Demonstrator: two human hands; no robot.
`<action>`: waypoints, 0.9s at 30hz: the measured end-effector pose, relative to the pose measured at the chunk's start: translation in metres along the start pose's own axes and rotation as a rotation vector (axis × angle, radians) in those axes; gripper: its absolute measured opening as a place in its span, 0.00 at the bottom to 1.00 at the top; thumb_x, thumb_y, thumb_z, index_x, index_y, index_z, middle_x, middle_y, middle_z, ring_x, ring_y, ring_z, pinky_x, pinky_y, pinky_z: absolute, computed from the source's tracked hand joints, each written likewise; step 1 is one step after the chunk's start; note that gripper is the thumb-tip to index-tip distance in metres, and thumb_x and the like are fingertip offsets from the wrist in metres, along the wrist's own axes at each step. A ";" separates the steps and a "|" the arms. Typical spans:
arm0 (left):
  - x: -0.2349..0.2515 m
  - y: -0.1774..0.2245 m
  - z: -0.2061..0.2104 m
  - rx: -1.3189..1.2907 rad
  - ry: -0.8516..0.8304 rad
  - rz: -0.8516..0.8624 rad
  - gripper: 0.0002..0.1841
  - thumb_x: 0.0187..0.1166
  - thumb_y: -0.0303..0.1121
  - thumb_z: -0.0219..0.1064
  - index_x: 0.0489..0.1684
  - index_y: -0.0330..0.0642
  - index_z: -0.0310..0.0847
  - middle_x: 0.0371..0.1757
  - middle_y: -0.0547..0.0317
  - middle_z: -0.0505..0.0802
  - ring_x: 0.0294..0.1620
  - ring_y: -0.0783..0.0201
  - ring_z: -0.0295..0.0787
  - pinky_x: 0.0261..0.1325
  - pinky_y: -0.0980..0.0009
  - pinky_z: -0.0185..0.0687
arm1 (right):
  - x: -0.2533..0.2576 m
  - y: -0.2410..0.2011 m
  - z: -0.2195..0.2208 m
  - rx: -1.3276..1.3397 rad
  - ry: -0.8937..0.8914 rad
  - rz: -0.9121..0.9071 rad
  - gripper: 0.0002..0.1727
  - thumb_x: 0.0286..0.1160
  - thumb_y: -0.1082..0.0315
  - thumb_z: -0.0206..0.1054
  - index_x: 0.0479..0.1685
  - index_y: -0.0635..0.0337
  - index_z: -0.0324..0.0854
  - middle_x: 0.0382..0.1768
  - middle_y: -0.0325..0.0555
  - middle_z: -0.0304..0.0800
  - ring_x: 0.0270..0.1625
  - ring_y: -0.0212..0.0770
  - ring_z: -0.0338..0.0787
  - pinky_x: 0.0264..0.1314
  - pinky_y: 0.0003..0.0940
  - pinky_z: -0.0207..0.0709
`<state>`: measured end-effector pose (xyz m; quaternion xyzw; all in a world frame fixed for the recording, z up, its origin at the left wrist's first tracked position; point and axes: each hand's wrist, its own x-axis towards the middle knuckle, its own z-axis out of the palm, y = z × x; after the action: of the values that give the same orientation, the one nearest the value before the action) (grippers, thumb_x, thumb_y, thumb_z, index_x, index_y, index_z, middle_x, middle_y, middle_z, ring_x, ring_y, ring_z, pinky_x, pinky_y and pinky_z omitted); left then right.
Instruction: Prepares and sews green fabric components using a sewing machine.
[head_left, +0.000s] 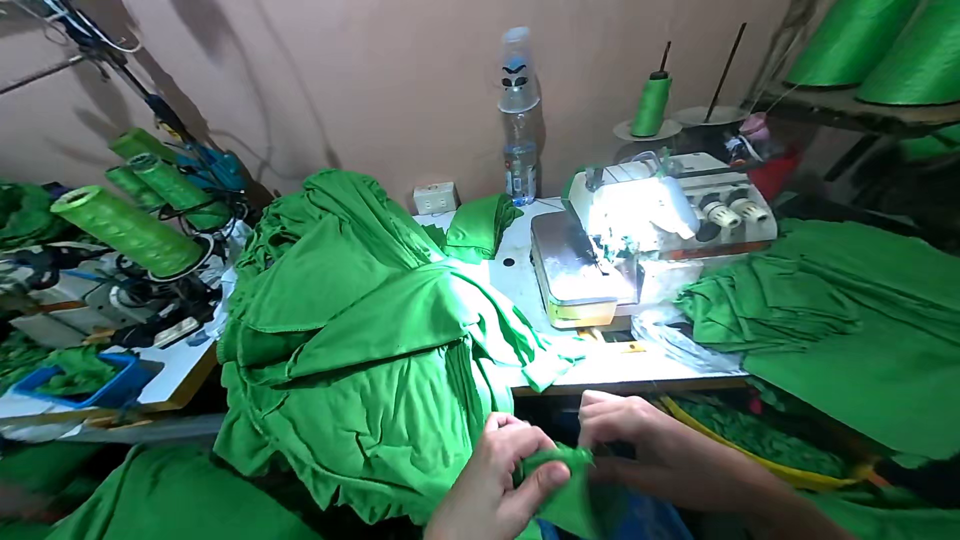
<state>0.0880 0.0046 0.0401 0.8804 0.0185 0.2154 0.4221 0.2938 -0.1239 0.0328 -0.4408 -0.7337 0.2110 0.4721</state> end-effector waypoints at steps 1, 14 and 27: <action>-0.001 -0.005 -0.007 -0.057 -0.131 0.049 0.24 0.90 0.47 0.54 0.42 0.32 0.85 0.43 0.50 0.91 0.56 0.62 0.85 0.70 0.62 0.69 | -0.001 -0.001 -0.005 0.076 -0.013 -0.053 0.14 0.78 0.62 0.68 0.30 0.65 0.85 0.32 0.46 0.86 0.45 0.33 0.83 0.52 0.22 0.73; 0.022 -0.013 0.032 -0.004 0.059 0.143 0.33 0.63 0.67 0.67 0.36 0.39 0.87 0.50 0.52 0.92 0.78 0.46 0.68 0.81 0.47 0.49 | -0.011 -0.044 -0.003 -0.418 0.256 -0.234 0.16 0.92 0.62 0.52 0.34 0.57 0.76 0.34 0.46 0.84 0.48 0.40 0.83 0.58 0.28 0.71; 0.014 -0.047 0.056 -1.310 -0.111 0.288 0.19 0.91 0.47 0.52 0.48 0.55 0.93 0.68 0.71 0.90 0.77 0.69 0.78 0.84 0.68 0.63 | -0.026 -0.015 -0.012 0.604 0.092 -0.035 0.17 0.93 0.54 0.51 0.51 0.55 0.80 0.42 0.32 0.87 0.50 0.17 0.83 0.57 0.18 0.76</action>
<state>0.1296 -0.0035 -0.0215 0.4462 -0.2555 0.1906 0.8363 0.3022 -0.1548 0.0360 -0.2768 -0.6231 0.3911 0.6182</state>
